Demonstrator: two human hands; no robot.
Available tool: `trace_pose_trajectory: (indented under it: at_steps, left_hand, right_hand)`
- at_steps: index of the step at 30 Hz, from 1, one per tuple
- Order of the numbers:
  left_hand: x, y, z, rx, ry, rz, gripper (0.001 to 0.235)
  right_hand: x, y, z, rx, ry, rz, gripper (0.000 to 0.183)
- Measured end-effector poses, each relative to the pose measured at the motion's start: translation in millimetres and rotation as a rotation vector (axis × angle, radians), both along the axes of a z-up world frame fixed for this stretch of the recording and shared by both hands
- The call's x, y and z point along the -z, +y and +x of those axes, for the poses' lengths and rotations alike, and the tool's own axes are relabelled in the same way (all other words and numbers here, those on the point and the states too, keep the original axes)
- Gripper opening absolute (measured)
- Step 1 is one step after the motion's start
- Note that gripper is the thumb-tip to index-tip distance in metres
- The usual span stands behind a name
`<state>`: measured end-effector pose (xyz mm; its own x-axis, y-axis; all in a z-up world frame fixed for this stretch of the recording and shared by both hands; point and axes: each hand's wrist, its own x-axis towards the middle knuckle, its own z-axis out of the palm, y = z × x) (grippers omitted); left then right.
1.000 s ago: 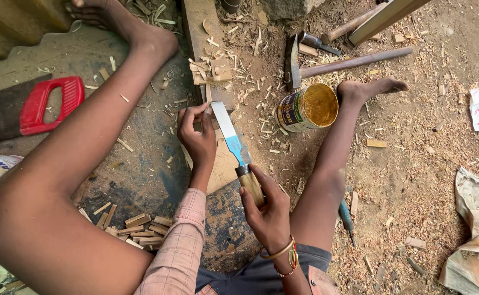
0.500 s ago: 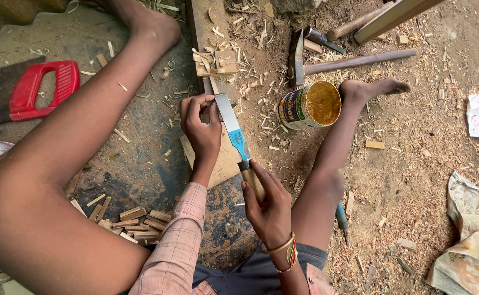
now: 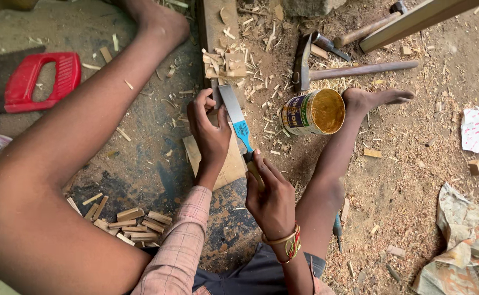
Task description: The person carves a small wooden block using a chisel while seated on the ground. They repeatedly scrape the wood surface to remove shavings and refine the shape.
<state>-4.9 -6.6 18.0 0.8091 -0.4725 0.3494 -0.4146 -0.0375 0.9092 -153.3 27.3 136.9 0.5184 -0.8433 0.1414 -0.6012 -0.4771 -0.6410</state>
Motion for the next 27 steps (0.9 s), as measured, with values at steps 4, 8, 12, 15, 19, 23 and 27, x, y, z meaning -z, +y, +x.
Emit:
trace_pose_trajectory:
  at_steps: [4,8,12,15,19,23,27]
  left_hand:
    - [4.6,0.2,-6.4,-0.024,-0.028,0.002,0.05]
    - [6.7,-0.2,-7.2,-0.025,0.048,-0.034,0.045]
    - [5.5,-0.5,-1.4,-0.03,0.063,-0.019,0.037]
    - [2.9,0.1,2.1,-0.03,0.144,-0.012,0.034]
    - [-1.6,6.5,8.4,0.019,0.162,-0.021,0.031]
    - [-2.8,11.7,15.0,0.031,-0.029,0.036,0.024]
    - [3.3,5.6,2.7,-0.025,-0.196,0.092,0.019]
  right_hand:
    - [11.3,4.3,3.5,-0.014,-0.035,-0.039,0.038]
    - [15.5,8.2,8.9,0.051,-0.011,0.0,0.04]
    - [26.9,10.2,17.8,0.039,0.078,-0.053,0.04]
    - [33.4,10.2,17.4,0.035,0.0,-0.17,0.047]
    - [31.4,1.0,3.2,0.122,-0.197,0.227,0.05]
    - [19.6,16.4,-23.1,0.237,-0.256,0.336,0.051]
    - [27.5,32.9,-48.7,0.212,-0.309,0.263,0.049]
